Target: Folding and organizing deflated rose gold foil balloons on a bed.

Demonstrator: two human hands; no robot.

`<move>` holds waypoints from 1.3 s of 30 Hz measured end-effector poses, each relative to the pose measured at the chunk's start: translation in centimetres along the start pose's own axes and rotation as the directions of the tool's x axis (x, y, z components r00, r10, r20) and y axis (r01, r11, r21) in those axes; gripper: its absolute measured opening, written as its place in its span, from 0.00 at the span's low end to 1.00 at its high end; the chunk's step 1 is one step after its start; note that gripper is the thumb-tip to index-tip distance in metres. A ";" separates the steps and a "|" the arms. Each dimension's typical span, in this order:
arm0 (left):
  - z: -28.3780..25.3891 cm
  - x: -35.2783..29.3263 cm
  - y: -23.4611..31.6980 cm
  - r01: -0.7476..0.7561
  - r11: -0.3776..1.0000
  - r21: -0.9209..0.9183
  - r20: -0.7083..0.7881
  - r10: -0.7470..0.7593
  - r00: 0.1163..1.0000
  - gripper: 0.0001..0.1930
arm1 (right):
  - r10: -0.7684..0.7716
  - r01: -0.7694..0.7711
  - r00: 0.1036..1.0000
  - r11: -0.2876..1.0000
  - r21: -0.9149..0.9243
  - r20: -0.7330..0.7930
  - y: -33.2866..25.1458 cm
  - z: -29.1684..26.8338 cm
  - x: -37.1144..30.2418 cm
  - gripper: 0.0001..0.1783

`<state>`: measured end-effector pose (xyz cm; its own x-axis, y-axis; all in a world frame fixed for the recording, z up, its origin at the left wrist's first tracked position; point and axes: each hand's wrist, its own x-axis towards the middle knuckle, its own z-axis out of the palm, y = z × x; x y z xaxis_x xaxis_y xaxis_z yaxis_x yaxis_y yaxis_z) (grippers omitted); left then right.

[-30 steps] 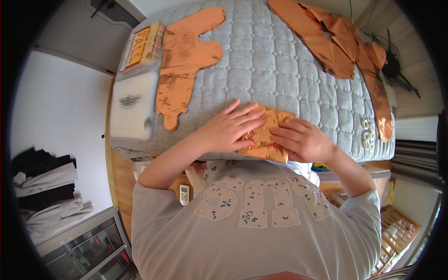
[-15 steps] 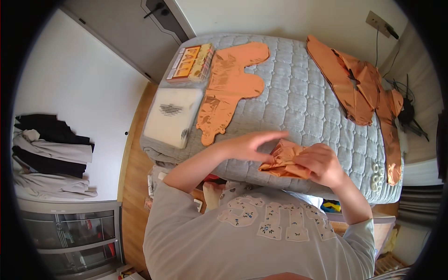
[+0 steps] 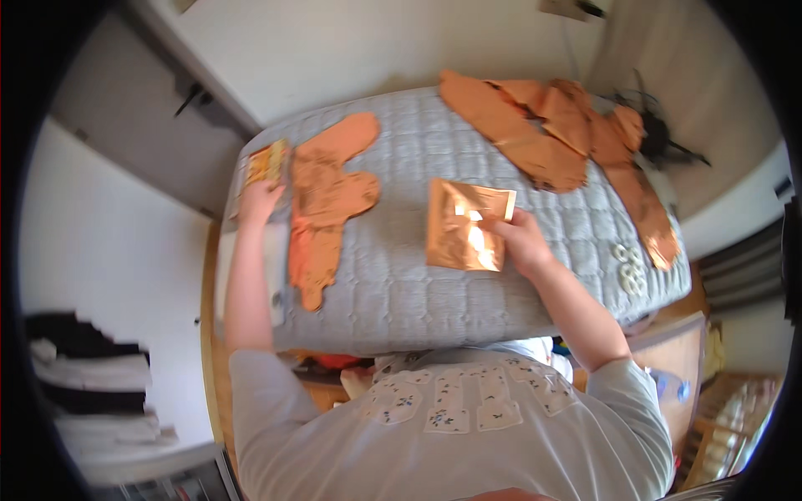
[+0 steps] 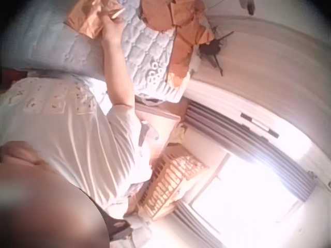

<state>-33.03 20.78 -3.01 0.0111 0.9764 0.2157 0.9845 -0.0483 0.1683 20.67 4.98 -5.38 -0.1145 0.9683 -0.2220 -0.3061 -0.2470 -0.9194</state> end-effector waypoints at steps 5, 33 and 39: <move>-0.5 1.8 -0.8 0.052 0.997 -0.061 0.109 -0.045 0.993 0.21 | -0.098 0.100 0.994 0.994 -0.041 0.036 0.7 -0.9 -0.3 0.12; 2.9 -22.4 26.8 -0.232 0.744 -0.627 0.123 0.388 0.913 0.30 | 0.205 -0.222 0.919 0.975 -0.013 -0.337 -10.4 -20.5 -8.8 0.21; 2.8 -23.3 28.4 -0.417 0.832 -0.366 0.105 0.483 0.869 0.31 | 0.280 -0.279 0.960 0.957 0.083 0.000 -8.6 -15.8 -5.9 0.21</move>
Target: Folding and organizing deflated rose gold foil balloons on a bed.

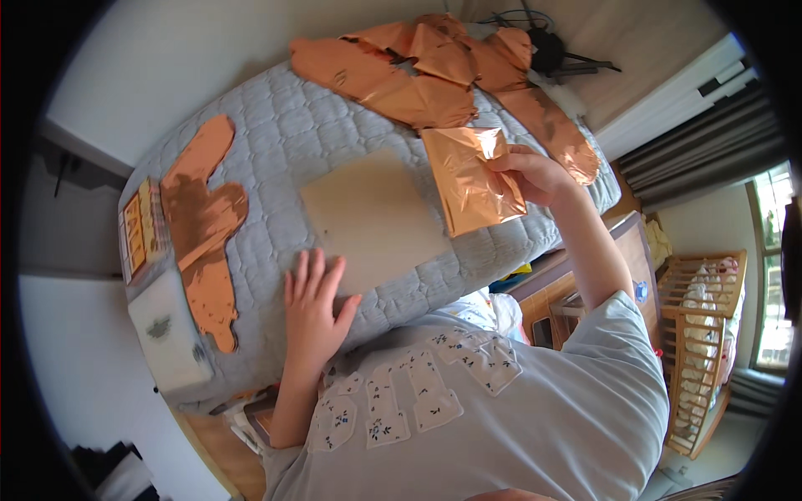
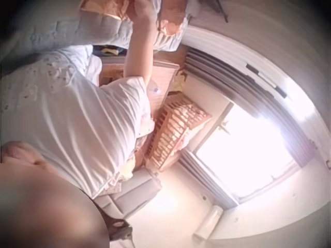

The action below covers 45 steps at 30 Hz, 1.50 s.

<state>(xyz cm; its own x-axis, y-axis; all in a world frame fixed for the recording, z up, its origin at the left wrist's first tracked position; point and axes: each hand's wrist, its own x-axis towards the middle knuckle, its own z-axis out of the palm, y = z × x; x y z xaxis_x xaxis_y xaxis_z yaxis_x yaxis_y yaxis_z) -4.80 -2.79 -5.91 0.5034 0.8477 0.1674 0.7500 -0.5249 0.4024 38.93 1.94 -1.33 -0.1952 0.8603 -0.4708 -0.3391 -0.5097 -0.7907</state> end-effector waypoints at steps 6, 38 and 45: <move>0.6 -0.7 -0.4 -0.090 0.996 0.014 -0.004 0.090 0.996 0.30 | 0.071 -0.074 0.949 0.997 -0.004 0.308 2.6 9.2 4.3 0.16; 2.1 8.7 0.6 -0.100 0.995 0.027 0.031 0.099 0.995 0.41 | -0.416 0.283 0.908 0.507 -0.814 0.057 7.3 12.8 5.3 0.34; 4.2 8.7 0.1 -0.117 0.983 0.140 0.033 0.114 0.993 0.41 | -0.611 0.213 0.787 0.134 -0.968 0.088 7.8 14.4 3.9 0.43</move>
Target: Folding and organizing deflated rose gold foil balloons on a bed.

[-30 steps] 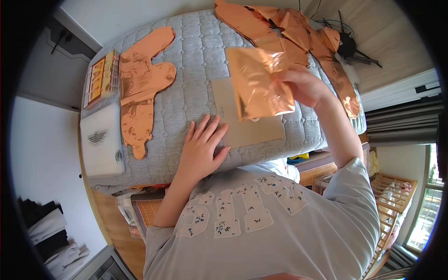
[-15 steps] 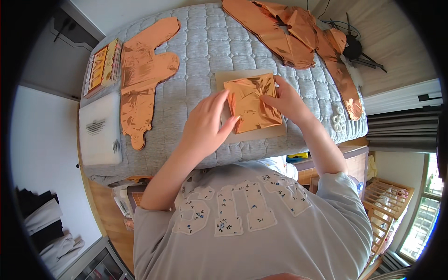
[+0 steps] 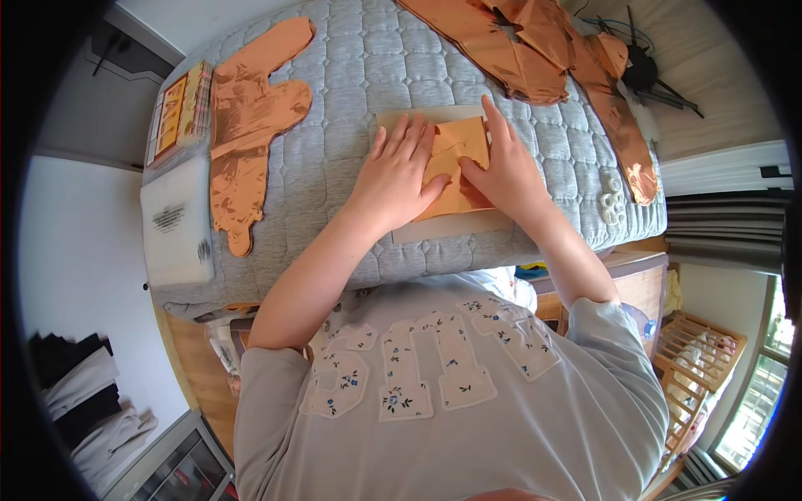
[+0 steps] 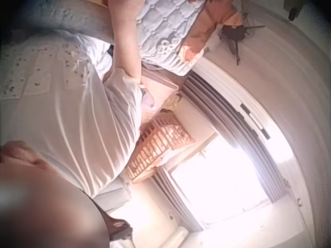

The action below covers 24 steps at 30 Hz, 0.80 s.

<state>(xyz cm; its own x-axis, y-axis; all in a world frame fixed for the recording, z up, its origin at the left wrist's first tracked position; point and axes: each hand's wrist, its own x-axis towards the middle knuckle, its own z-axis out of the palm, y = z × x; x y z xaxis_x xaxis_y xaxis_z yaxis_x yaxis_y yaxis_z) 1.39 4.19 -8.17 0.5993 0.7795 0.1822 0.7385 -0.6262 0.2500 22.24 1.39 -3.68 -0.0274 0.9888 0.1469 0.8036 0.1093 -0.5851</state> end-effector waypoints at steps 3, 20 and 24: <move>0.3 0.0 0.0 -0.010 0.999 0.031 -0.018 0.011 1.000 0.40 | -0.292 0.255 0.954 0.909 -0.329 -0.069 0.4 0.4 -0.5 0.41; -0.6 -0.7 -1.6 -0.262 0.964 0.048 0.022 0.261 0.965 0.43 | -0.330 0.428 0.890 0.843 -0.325 0.315 4.1 1.5 -0.9 0.48; -1.1 -0.7 -1.7 -0.288 0.955 0.076 0.092 0.280 0.955 0.44 | -0.378 0.522 0.814 0.810 -0.269 0.442 5.0 -0.3 0.2 0.60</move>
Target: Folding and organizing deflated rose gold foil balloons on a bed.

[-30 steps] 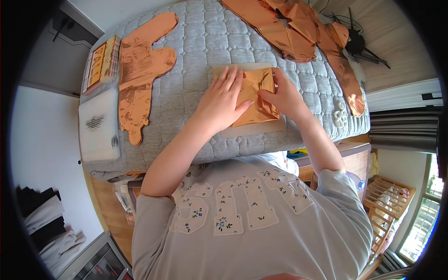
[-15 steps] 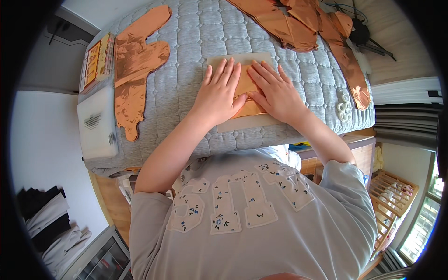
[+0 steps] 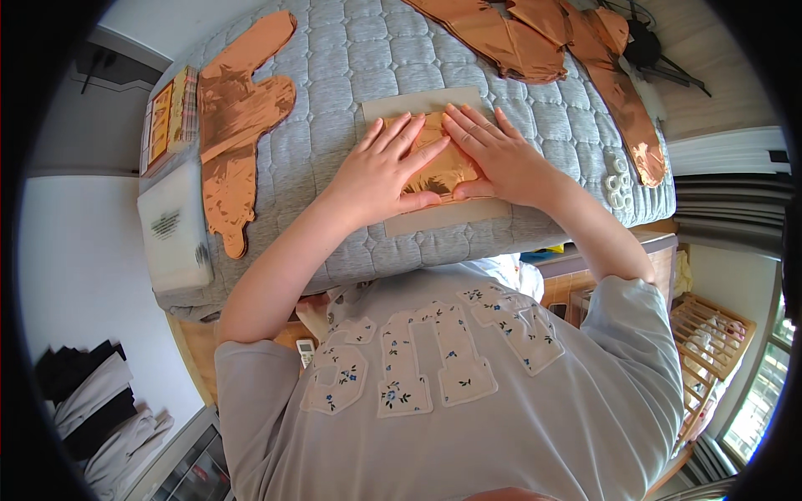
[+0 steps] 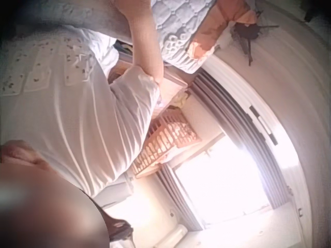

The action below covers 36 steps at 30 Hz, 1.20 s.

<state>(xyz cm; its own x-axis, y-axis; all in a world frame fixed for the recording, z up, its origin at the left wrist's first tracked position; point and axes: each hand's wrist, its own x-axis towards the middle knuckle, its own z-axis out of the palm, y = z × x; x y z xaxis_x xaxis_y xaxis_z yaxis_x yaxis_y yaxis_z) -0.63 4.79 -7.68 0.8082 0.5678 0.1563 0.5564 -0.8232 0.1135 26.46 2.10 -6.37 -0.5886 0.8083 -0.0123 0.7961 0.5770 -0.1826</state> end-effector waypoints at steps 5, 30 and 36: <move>-0.4 0.0 -0.2 -0.020 0.999 -0.026 0.028 0.021 0.999 0.43 | -0.052 0.053 0.993 0.999 -0.005 0.102 1.1 -1.8 0.0 0.72; 0.7 -0.3 -0.8 -0.041 0.961 -0.272 -0.073 0.022 0.997 0.59 | 0.245 -0.218 0.939 0.967 0.131 -0.243 -6.6 1.6 2.8 0.53; -0.2 -0.9 -0.9 0.136 0.937 -0.322 -0.012 -0.147 0.989 0.71 | 0.232 -0.219 0.941 0.972 0.081 -0.247 -6.4 2.3 2.7 0.55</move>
<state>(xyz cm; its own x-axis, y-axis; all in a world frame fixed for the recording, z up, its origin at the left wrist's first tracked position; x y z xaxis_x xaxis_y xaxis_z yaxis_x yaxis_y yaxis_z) -1.86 4.99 -7.71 0.7152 0.6828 0.1492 0.5688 -0.6927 0.4434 19.44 0.32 -7.53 -0.3340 0.9235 0.1887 0.8918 0.3745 -0.2540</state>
